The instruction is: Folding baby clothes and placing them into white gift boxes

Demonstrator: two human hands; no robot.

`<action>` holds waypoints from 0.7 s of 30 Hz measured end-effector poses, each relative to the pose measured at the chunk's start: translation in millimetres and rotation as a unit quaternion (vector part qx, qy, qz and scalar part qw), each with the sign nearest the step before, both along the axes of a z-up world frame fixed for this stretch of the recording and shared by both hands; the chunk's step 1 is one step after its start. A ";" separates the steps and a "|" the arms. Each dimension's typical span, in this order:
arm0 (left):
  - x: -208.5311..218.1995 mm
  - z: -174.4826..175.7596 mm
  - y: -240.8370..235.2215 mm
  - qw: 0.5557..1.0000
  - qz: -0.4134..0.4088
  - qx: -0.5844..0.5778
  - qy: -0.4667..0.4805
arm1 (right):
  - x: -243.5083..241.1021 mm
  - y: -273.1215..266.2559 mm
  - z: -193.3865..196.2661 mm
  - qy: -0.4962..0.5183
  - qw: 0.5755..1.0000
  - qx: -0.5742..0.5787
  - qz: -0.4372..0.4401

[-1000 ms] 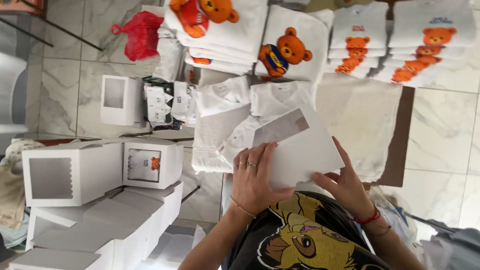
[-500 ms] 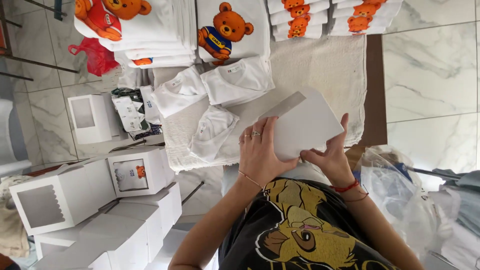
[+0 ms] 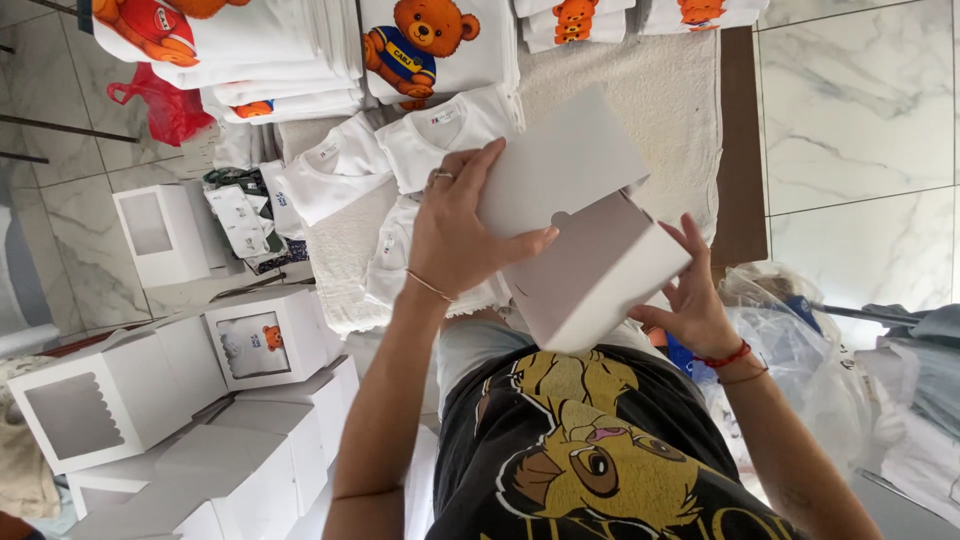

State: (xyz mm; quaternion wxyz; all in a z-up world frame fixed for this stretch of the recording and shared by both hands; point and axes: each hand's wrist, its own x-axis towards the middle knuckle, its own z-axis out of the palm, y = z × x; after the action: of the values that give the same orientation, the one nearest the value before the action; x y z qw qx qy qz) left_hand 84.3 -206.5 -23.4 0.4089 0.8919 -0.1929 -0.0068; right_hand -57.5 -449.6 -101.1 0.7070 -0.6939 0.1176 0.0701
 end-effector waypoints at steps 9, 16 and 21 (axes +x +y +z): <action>46.1 79.8 3.8 0.949 -0.306 0.008 0.080 | 59.2 -57.3 16.1 0.108 0.989 -0.033 -0.095; 82.4 95.5 -32.0 0.928 -0.353 0.032 0.117 | 113.4 -16.2 15.8 0.226 0.946 0.010 0.234; 126.3 84.4 -49.8 0.871 -0.359 0.094 0.322 | 138.0 0.2 5.2 0.305 0.807 0.057 0.502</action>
State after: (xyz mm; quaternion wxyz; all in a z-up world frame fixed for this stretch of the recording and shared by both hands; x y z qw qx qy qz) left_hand 210.6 -256.3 61.0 0.3319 0.7438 -0.3562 -0.4580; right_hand 80.5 -449.4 -95.9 0.5391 -0.5572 -0.0421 0.6302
